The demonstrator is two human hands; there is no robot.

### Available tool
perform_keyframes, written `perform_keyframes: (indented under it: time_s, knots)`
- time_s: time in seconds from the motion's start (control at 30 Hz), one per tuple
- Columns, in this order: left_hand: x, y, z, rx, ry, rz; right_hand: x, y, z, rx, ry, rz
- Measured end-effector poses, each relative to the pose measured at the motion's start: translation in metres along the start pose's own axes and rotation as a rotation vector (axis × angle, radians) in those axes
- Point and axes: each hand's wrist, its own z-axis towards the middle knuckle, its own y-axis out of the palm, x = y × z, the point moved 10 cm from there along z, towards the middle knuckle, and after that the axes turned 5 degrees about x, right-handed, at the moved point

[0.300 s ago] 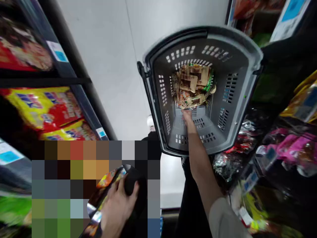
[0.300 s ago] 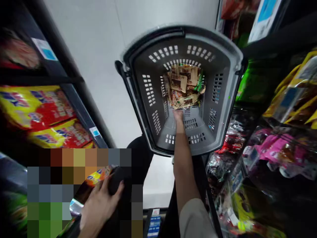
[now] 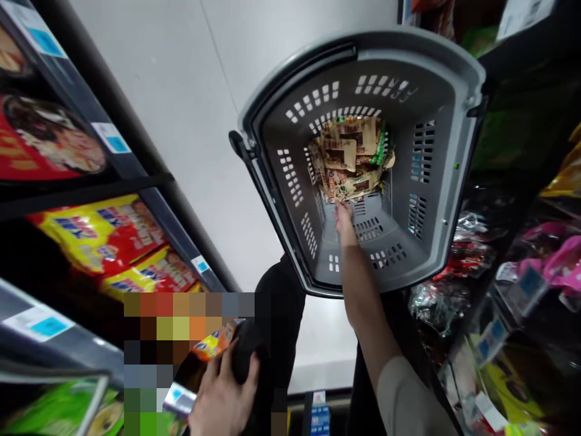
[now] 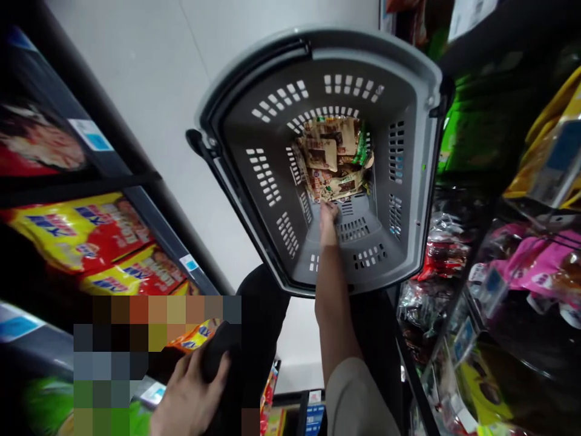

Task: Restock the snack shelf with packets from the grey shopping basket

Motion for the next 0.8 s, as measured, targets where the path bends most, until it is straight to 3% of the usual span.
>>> perform_keyframes:
  time_s: [0.2, 0.37, 0.5, 0.57, 0.67, 0.8]
  knots:
    - [0.006, -0.006, 0.005, -0.041, -0.013, -0.024, -0.041, -0.04, -0.018, 0.13, -0.087, -0.021]
    - [0.017, -0.013, 0.003, -0.102, -0.079, -0.005, -0.093, -0.084, -0.042, 0.119, -0.283, -0.199]
    - [0.023, -0.015, -0.001, -0.129, -0.122, -0.001, -0.143, -0.111, -0.043, 0.155, -0.417, -0.323]
    - [0.023, -0.014, -0.002, -0.126, -0.127, -0.017, -0.174, -0.108, -0.041, 0.163, -0.553, -0.451]
    - [0.02, -0.01, -0.004, -0.111, -0.136, -0.043, -0.211, -0.084, -0.043, 0.169, -0.795, -0.775]
    - [0.019, -0.007, -0.006, -0.093, -0.122, -0.048, -0.225, -0.058, -0.028, 0.18, -0.806, -0.958]
